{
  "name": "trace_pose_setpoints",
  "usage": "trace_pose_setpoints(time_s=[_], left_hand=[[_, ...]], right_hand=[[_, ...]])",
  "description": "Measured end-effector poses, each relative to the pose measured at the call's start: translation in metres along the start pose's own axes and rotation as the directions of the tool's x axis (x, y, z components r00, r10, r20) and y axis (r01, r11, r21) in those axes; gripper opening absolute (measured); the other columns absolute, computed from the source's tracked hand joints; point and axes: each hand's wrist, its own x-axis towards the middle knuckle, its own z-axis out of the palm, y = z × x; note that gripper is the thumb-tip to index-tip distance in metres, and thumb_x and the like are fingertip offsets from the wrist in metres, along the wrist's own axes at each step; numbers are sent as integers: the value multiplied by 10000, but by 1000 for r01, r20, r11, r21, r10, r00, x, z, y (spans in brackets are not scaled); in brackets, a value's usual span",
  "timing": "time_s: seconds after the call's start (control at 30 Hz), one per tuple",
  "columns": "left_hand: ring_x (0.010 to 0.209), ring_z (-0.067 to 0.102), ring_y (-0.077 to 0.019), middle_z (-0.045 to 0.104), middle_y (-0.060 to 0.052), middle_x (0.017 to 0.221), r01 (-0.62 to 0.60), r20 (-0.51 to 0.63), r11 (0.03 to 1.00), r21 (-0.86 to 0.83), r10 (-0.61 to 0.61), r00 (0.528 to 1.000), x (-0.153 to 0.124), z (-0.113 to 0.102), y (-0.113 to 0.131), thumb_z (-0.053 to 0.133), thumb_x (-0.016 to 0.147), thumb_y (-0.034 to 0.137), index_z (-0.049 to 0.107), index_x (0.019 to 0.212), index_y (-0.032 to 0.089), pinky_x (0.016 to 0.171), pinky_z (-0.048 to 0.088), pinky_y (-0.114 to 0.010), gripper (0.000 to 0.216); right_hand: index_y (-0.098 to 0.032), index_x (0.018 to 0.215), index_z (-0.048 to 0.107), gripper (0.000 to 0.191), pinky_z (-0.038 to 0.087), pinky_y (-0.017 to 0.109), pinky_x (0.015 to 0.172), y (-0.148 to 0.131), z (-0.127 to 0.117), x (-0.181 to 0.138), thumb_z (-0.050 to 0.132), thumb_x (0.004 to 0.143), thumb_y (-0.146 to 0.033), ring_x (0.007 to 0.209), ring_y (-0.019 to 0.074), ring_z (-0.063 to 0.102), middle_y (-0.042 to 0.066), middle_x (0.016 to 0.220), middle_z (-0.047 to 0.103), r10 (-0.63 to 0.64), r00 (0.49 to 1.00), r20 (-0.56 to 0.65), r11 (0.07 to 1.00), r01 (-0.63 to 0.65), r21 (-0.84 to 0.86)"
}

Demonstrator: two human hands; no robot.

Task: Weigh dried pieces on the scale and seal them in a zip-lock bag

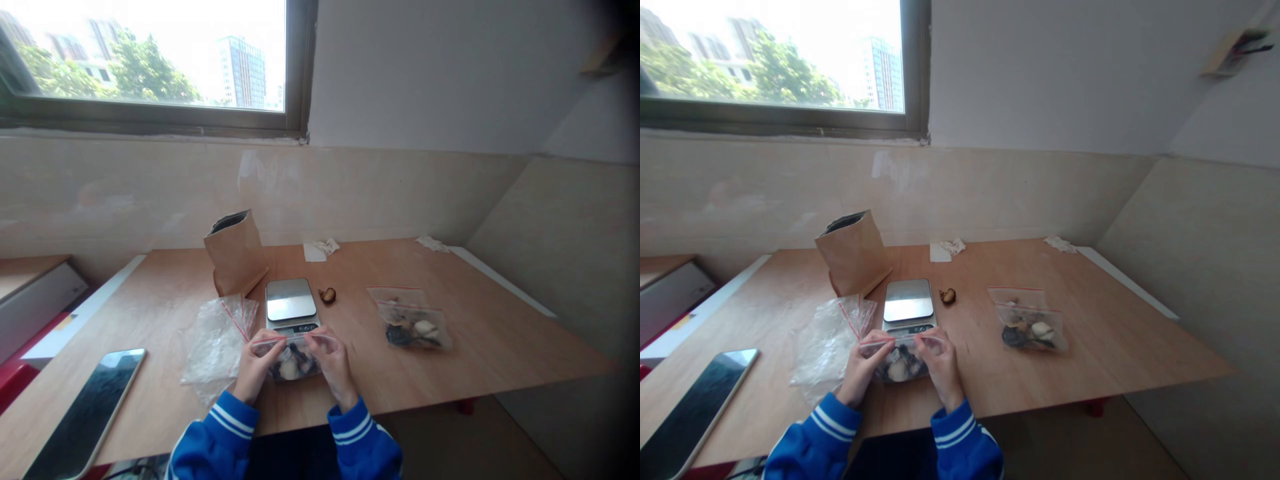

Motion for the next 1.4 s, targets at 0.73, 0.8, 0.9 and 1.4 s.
trace_pose_setpoints(time_s=[0.73, 0.8, 0.9, 1.4], left_hand=[[775, 600, -171, 649, -47, 804, 52, 52, 998, -24, -51, 997, -4, 4, 4, 689, 747, 344, 686, 785, 140, 717, 472, -267, 207], [769, 593, -166, 642, -46, 801, 39, 51, 999, -10, -38, 998, -4, 4, 3, 688, 749, 340, 687, 775, 140, 708, 467, -263, 202], [776, 591, -167, 642, -53, 816, 17, 50, 1000, 17, -17, 999, -3, 3, 1, 686, 753, 337, 688, 777, 141, 715, 466, -266, 198], [874, 643, -208, 706, -71, 893, 35, 51, 998, -46, -33, 998, -2, 7, -1, 695, 748, 357, 692, 896, 142, 801, 494, -304, 261]], right_hand=[[-183, 772, 699, 203, 509, 281, 709, 0, 3, -1, 688, 763, -385, 758, 166, 601, 25, 781, 635, 32, 994, 105, 999, -34, 12], [-185, 754, 692, 188, 501, 276, 706, 2, 2, -1, 691, 763, -373, 745, 158, 596, 16, 765, 621, 6, 995, 99, 1000, -6, 3], [-185, 746, 679, 168, 490, 275, 714, 1, 0, -1, 681, 777, -350, 744, 153, 593, 9, 751, 609, -26, 994, 109, 1000, 27, -9], [-191, 950, 694, 254, 516, 293, 746, -2, 11, 0, 698, 757, -355, 804, 175, 629, 51, 922, 680, 26, 996, 80, 1000, -27, 8]])
